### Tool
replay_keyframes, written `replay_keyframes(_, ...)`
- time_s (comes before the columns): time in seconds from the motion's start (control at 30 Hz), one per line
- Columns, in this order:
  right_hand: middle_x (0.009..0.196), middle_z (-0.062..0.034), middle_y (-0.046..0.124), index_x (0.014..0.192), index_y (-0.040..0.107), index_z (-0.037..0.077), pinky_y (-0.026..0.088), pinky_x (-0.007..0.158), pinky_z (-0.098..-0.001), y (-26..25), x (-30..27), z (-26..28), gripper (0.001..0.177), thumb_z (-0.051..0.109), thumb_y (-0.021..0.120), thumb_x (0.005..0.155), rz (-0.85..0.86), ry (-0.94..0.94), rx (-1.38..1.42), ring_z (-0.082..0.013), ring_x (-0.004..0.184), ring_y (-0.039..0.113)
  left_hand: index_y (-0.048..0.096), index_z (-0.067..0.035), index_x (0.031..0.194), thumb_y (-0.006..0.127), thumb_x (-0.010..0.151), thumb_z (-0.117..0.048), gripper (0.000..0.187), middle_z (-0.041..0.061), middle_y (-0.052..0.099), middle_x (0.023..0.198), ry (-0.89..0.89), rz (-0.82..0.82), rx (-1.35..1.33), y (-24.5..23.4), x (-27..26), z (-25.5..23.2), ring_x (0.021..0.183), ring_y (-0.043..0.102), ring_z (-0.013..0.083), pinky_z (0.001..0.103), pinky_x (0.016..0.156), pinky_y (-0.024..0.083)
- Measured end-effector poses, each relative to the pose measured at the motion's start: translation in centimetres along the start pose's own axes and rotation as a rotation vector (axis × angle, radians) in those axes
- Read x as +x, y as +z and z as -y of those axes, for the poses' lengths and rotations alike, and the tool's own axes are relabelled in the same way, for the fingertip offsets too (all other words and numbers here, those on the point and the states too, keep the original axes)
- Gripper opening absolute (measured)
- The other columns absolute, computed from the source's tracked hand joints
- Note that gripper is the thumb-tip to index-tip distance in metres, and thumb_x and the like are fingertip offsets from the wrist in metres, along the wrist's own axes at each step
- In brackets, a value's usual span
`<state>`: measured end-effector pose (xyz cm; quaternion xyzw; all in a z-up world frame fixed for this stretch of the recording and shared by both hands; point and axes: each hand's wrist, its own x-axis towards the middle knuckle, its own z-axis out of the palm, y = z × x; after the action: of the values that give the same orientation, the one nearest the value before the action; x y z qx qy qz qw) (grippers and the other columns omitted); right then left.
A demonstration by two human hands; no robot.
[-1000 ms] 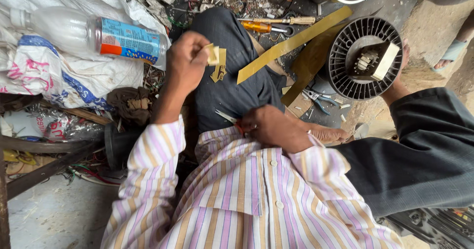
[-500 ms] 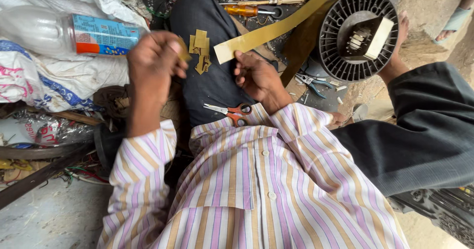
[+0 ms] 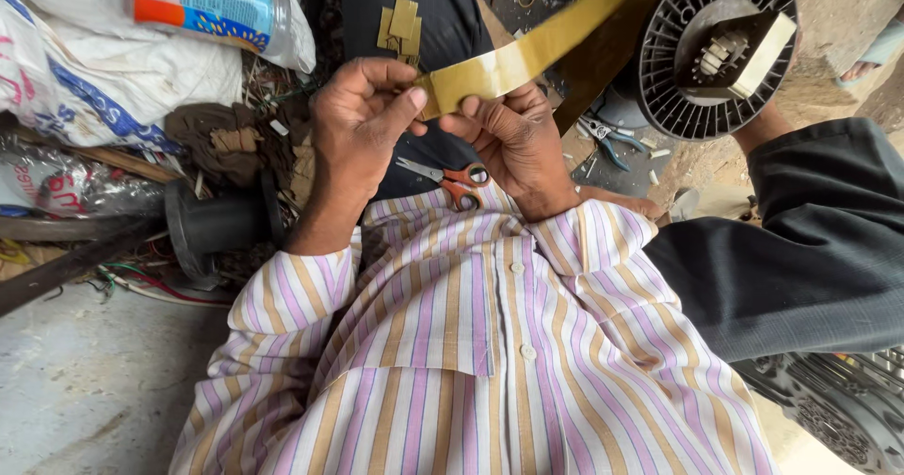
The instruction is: The person sits on the floor and uses orange-handled scissors to cut a long strip of brown electrical tape into small rectangular pieces. The person repeatedly cuts the tape and places the pieces on their lap.
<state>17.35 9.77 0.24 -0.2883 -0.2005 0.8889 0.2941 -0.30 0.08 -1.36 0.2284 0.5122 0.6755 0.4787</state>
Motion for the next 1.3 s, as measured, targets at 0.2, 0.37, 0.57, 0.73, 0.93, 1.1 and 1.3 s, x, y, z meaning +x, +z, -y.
replay_keyframes(0.2, 0.11, -0.0223, 0.074, 0.119, 0.065, -0.007, 0.067, 0.084, -0.0371, -0.4, 0.3, -0.4, 0.021, -0.006, 0.071, 0.099, -0.003, -0.034, -0.15, -0.0269, 0.094, 0.077, 0.059, 0.005, 0.121, 0.072, 0.102, 0.005, 0.023, 0.015, 0.071, 0.105, 0.133, 0.0, 0.252, 0.7, 0.1, -0.3, 0.09, 0.074, 0.0137, 0.026, 0.072, 0.068)
replay_keyframes(0.37, 0.108, -0.0182, 0.075, 0.117, 0.069, -0.007, 0.066, 0.081, -0.0326, -0.1, 0.1, -0.5, 0.018, -0.005, 0.073, 0.099, -0.001, -0.028, -0.267, -0.0219, 0.093, 0.076, 0.054, 0.006, 0.13, 0.072, 0.102, 0.008, 0.033, 0.017, 0.072, 0.107, 0.18, 0.016, 0.304, 1.3, -0.2, -0.5, 0.094, 0.074, 0.0149, 0.026, 0.076, 0.067)
replay_keyframes(0.57, 0.105, -0.0181, 0.076, 0.115, 0.07, -0.006, 0.066, 0.079, -0.0325, -0.1, 0.4, -0.4, 0.016, -0.004, 0.072, 0.099, -0.044, -0.002, -0.194, -0.0224, 0.091, 0.077, 0.051, 0.006, 0.132, 0.071, 0.103, 0.009, 0.036, 0.018, 0.072, 0.108, 0.127, 0.036, 0.119, 1.3, 0.4, -0.2, 0.09, 0.074, 0.0155, 0.027, 0.077, 0.066)
replay_keyframes(0.73, 0.105, -0.0183, 0.076, 0.115, 0.07, -0.007, 0.066, 0.078, -0.0323, -0.3, 0.4, -0.7, 0.016, -0.004, 0.071, 0.099, -0.037, -0.023, -0.168, -0.0226, 0.09, 0.076, 0.057, 0.007, 0.127, 0.073, 0.101, 0.007, 0.031, 0.017, 0.071, 0.107, 0.058, 0.043, 0.062, 1.1, 0.5, -0.2, 0.088, 0.074, 0.0153, 0.027, 0.076, 0.067)
replay_keyframes(0.93, 0.106, -0.0189, 0.076, 0.115, 0.069, -0.006, 0.066, 0.078, -0.032, 0.2, 0.4, -0.5, 0.019, -0.005, 0.072, 0.097, -0.062, -0.035, -0.178, -0.0224, 0.09, 0.077, 0.071, 0.006, 0.112, 0.077, 0.097, -0.001, 0.018, 0.014, 0.076, 0.095, -0.105, 0.061, -0.017, 0.7, 1.1, -0.8, 0.077, 0.075, 0.0154, 0.026, 0.069, 0.067)
replay_keyframes(1.1, 0.107, -0.0198, 0.076, 0.117, 0.068, -0.007, 0.066, 0.08, -0.0335, -0.1, 0.2, -0.5, 0.021, -0.006, 0.073, 0.097, -0.048, -0.029, -0.202, -0.0235, 0.092, 0.077, 0.073, 0.005, 0.108, 0.078, 0.095, -0.001, 0.015, 0.014, 0.076, 0.091, -0.113, 0.048, 0.01, 0.3, 1.2, -0.5, 0.076, 0.076, 0.0153, 0.027, 0.067, 0.068)
replay_keyframes(1.3, 0.107, -0.0193, 0.076, 0.118, 0.068, -0.006, 0.067, 0.082, -0.0338, -0.3, 0.3, -0.7, 0.021, -0.005, 0.074, 0.097, -0.021, -0.053, -0.188, -0.0232, 0.094, 0.077, 0.073, 0.005, 0.108, 0.077, 0.097, -0.003, 0.015, 0.015, 0.077, 0.091, -0.075, 0.06, 0.072, 0.4, 1.3, -0.5, 0.075, 0.077, 0.0155, 0.027, 0.066, 0.069)
